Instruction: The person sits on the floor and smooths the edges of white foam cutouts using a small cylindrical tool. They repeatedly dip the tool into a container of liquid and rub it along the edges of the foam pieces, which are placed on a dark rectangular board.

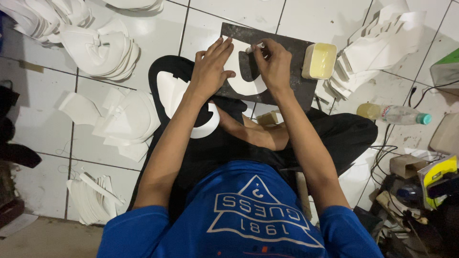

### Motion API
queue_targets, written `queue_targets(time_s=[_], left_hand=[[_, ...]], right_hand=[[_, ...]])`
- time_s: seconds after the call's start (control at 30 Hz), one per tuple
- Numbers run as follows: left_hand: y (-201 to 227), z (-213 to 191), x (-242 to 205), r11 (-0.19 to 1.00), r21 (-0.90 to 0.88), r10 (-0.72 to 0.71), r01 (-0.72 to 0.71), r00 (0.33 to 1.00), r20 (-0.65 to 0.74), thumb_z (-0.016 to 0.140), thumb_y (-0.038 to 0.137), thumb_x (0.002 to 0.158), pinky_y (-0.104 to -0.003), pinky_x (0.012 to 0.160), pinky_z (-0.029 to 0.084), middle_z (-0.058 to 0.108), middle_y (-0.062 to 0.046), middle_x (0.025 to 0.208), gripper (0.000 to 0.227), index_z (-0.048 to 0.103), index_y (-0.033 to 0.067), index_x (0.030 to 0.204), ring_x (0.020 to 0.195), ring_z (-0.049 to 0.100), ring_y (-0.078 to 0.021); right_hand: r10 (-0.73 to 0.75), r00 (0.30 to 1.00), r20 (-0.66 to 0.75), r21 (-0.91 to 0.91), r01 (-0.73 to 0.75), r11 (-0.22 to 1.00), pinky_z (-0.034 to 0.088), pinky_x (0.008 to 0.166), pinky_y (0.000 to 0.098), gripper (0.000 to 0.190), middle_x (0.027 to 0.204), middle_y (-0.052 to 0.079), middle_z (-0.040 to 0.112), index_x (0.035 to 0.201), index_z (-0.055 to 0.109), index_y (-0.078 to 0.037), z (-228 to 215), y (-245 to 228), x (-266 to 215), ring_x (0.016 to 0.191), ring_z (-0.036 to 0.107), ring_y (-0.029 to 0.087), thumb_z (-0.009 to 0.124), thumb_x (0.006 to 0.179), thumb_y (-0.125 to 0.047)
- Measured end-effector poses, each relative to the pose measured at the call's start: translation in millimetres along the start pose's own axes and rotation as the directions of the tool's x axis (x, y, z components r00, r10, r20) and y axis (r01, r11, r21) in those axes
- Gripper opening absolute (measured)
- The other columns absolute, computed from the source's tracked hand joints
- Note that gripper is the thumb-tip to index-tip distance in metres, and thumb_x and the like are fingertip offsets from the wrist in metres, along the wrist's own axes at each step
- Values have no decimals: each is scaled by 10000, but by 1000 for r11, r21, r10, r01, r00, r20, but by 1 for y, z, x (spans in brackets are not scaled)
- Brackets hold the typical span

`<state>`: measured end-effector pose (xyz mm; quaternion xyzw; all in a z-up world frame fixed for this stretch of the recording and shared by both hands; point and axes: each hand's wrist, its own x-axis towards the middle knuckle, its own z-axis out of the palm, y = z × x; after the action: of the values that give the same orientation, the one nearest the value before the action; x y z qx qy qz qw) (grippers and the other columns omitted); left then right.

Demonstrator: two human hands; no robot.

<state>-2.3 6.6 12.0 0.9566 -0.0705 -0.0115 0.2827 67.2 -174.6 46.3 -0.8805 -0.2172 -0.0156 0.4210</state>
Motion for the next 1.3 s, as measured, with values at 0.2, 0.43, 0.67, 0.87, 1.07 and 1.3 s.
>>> queue_targets(time_s=[0.2, 0.43, 0.67, 0.87, 1.07, 1.3], left_hand=[[-7, 6, 1, 997, -77, 28, -31, 999, -35, 779, 187, 785, -479, 922, 359, 401, -76, 1467, 547, 513, 57, 1244, 1370, 330, -266], [-14, 9, 1, 991, -128, 34, -43, 997, -66, 823, 228, 767, -442, 895, 383, 485, -76, 1407, 784, 373, 45, 1383, 1358, 357, -271], [-18, 16, 1, 985, -169, 9, -24, 996, -84, 837, 221, 755, -465, 910, 389, 516, -93, 1389, 854, 326, 64, 1421, 1365, 352, -279], [-11, 8, 4, 979, -205, 2, -16, 997, -71, 844, 185, 725, -491, 885, 395, 606, -93, 1267, 831, 362, 41, 1385, 1342, 362, -274], [-10, 5, 3, 980, -197, -2, -8, 999, -53, 833, 199, 737, -491, 872, 397, 613, -91, 1258, 824, 353, 45, 1388, 1342, 360, -277], [-14, 10, 0, 973, -229, 18, -41, 995, -99, 830, 195, 750, -468, 885, 399, 604, -93, 1273, 837, 333, 54, 1408, 1349, 362, -270]], right_hand=[[-10, 1000, 4, -23, 10, 1000, 413, 563, 321, 185, 679, 20, 622, 799, 640, -91, 3, -6, 4, 599, 566, 155, 583, 946, -188], [-43, 999, 33, -50, 45, 998, 326, 564, 362, 295, 629, 71, 472, 711, 472, -55, 18, -1, 8, 603, 435, 221, 614, 946, -162], [-148, 986, 78, 7, 148, 989, 447, 694, 351, 85, 866, 86, 662, 922, 656, -52, -4, -21, 15, 746, 598, 238, 577, 945, -72], [-133, 988, 72, -103, 140, 985, 453, 672, 378, 147, 939, 136, 615, 1065, 606, 7, -11, 0, -1, 796, 553, 275, 574, 935, -53], [-173, 975, 137, -103, 187, 977, 429, 733, 399, 111, 956, 153, 591, 1052, 595, 4, -4, -6, -2, 919, 518, 330, 555, 964, -50], [-219, 967, 129, -113, 233, 966, 407, 747, 412, 101, 924, 165, 577, 1023, 584, 21, 2, -7, 1, 877, 511, 345, 546, 969, -56]])
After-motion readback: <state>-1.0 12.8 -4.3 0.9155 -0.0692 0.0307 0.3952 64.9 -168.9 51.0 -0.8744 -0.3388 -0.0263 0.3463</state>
